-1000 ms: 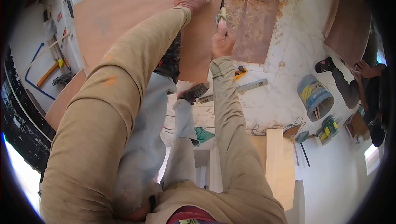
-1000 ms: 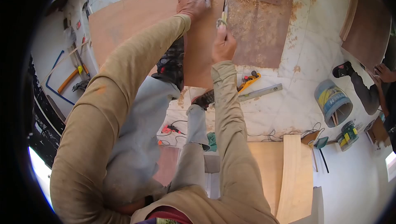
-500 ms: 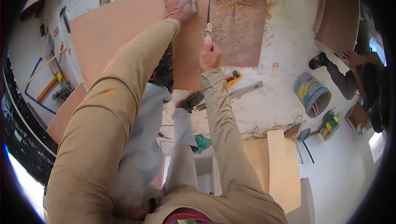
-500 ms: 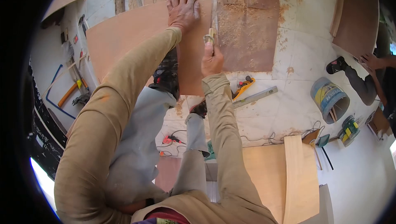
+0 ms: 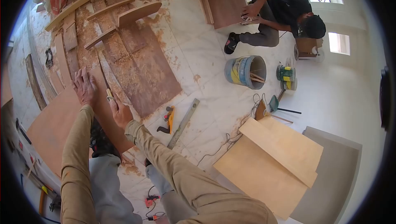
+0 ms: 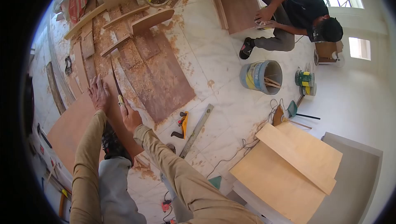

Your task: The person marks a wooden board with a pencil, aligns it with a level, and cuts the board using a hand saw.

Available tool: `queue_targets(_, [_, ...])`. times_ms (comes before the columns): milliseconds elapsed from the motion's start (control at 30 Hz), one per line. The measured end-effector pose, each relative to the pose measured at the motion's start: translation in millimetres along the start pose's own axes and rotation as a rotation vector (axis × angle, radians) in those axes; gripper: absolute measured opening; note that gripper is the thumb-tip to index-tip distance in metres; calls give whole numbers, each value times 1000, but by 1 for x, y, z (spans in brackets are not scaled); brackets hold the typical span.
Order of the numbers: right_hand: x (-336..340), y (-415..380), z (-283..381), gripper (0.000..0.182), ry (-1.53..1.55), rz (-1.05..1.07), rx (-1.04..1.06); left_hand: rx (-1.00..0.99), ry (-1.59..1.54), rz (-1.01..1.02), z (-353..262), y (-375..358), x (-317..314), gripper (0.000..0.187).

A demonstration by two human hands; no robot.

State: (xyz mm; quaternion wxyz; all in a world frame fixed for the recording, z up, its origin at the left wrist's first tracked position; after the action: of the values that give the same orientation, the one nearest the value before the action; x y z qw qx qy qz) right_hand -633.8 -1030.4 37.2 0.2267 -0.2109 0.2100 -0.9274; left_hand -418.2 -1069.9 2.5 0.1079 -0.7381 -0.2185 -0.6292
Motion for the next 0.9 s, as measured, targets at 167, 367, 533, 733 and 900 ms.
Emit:
queue_targets(167, [6,4,2,52,0,-36,58,54,14,175,-5,5,5,49])
queue_targets(367, [38,-112,-4,48,153,-13,11,73,20,231,-4,7,3,45])
queue_targets(533, [48,-134,14,49,168,3,-6,65,-13,209,-3,6,1,44])
queue_targets(733, [-5,36,1,54,44,-51,110,57,-46,181,-7,7,10,44])
queue_targets(900, [-4,33,8,53,80,-16,82,61,-33,161,-5,6,10,43])
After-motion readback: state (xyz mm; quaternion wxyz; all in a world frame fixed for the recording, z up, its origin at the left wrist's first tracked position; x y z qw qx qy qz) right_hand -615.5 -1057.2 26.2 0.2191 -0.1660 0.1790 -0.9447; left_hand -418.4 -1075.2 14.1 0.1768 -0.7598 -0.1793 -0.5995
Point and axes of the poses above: each hand's wrist, its own y-axis towards the middle knuckle, its own x-axis out of the back of the hand, z = x × y, the point moved 8 cm from there along y, towards the middle knuckle, and after that the axes turned 4 degrees about z, right-handed, at the moved point
